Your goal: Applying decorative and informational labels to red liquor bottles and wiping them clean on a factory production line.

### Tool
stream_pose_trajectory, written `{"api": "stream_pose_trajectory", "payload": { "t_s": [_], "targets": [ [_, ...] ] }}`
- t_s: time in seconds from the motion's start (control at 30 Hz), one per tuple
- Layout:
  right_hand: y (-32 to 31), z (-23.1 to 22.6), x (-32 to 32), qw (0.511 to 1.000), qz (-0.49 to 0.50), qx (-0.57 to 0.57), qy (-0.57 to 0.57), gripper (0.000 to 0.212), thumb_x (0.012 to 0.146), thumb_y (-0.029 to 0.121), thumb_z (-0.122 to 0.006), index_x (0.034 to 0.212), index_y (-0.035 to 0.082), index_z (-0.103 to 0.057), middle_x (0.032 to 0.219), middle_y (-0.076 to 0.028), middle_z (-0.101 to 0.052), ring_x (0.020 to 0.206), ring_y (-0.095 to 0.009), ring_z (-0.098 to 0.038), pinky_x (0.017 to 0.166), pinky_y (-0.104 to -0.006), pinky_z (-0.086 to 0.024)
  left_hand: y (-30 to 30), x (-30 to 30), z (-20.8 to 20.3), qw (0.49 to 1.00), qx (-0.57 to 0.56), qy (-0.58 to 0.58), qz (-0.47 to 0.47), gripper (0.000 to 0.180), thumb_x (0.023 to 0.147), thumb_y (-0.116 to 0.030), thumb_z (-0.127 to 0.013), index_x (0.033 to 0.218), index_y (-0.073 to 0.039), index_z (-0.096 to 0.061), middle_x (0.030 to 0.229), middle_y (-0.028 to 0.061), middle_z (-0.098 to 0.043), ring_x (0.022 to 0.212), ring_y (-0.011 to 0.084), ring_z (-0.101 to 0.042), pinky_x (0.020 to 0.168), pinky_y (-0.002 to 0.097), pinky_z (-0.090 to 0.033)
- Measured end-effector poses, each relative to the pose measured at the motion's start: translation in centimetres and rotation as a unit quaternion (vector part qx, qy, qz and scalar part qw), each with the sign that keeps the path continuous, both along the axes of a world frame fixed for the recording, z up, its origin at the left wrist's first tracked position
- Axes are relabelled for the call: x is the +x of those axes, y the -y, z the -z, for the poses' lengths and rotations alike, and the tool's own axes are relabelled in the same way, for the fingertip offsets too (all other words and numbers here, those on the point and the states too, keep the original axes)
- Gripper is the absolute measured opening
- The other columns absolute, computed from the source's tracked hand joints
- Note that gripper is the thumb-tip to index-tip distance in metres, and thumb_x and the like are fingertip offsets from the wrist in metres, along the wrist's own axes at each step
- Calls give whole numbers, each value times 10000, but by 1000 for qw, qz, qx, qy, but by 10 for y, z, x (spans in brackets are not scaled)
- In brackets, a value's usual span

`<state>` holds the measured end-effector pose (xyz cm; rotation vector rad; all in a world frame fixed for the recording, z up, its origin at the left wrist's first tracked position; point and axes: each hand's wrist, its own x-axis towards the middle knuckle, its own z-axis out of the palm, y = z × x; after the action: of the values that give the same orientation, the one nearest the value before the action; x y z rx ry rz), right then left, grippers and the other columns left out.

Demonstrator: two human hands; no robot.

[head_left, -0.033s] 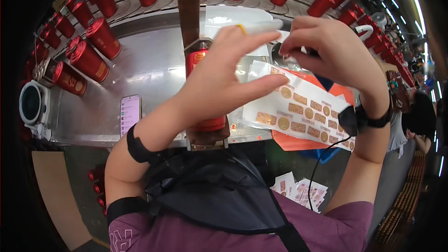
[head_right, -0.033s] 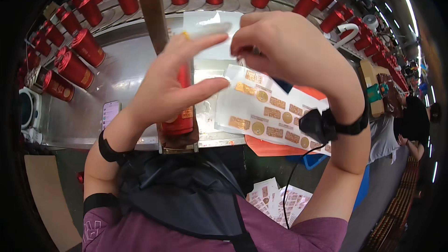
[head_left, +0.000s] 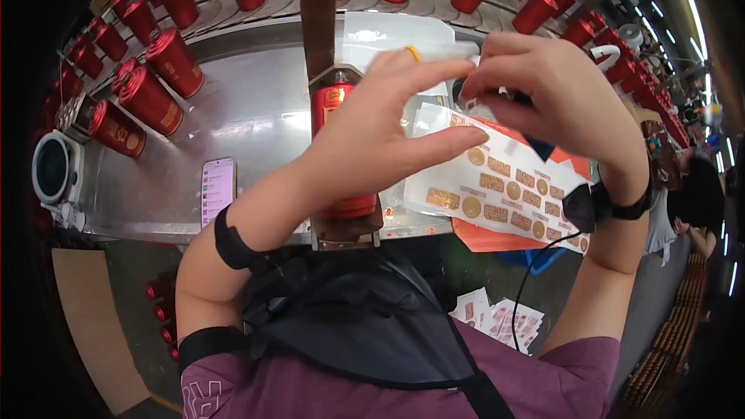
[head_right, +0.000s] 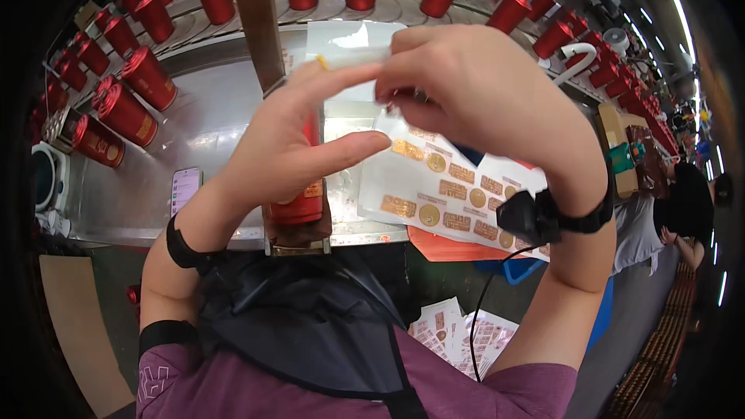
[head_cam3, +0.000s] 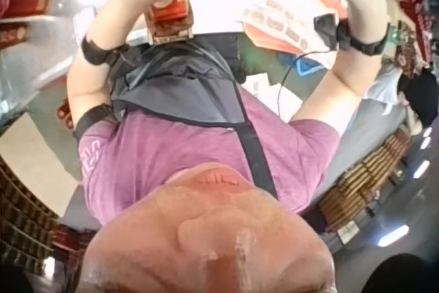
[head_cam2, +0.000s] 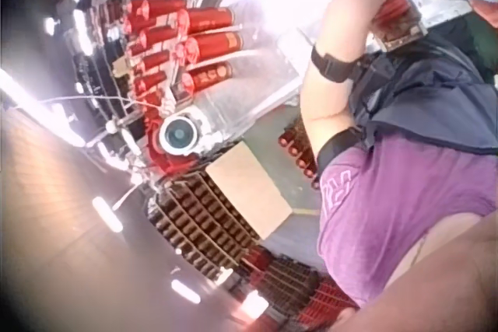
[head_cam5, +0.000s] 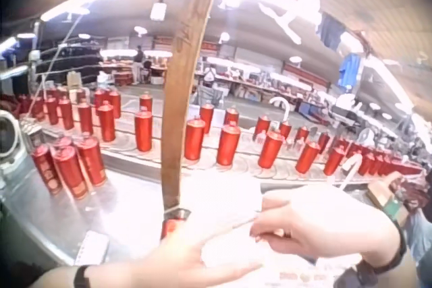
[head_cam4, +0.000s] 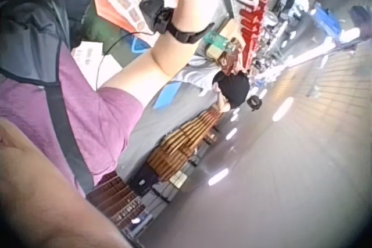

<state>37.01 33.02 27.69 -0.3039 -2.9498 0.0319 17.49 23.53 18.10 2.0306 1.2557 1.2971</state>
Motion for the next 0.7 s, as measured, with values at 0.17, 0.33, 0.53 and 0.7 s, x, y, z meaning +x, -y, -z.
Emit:
{"api": "stream_pose_trajectory", "payload": {
  "t_s": [0.17, 0.33, 0.53, 0.7],
  "targets": [
    [33, -2, -8, 999, -15, -44, -4, 146, 794, 100, -701, 936, 81, -672, 850, -57, -651, 746, -251, -658, 625, -372, -499, 13, 9, 17, 956, -91, 245, 134, 270, 887, -110, -730, 1134, -8, -693, 998, 65, -680, 918, 115, -599, 838, 266, -454],
    [40, 16, -13, 988, -9, -148, -48, 157, 807, 72, -720, 950, 85, -658, 857, -61, -649, 729, -222, -644, 633, -333, -503, 35, -3, 15, 975, -132, 167, 72, 153, 894, -128, -735, 1000, -17, -742, 974, 48, -711, 952, 87, -608, 845, 260, -464],
    [54, 66, -1, 899, 156, -349, -215, 358, 832, 63, -759, 1179, 46, -672, 908, 35, -640, 664, -10, -495, 610, -188, -411, 57, -11, 42, 960, -163, 229, 18, 156, 911, -140, -723, 996, -11, -739, 1140, 103, -685, 987, 118, -620, 866, 278, -493],
    [111, 124, -14, 776, 132, -560, -257, 446, 850, 67, -765, 1266, 8, -615, 679, 63, -539, 636, -14, -484, 580, -197, -362, 80, -7, 52, 963, -98, 250, -25, 127, 942, -65, -670, 1030, 21, -701, 1333, 141, -566, 1127, 172, -598, 935, 305, -505]
  ]
}}
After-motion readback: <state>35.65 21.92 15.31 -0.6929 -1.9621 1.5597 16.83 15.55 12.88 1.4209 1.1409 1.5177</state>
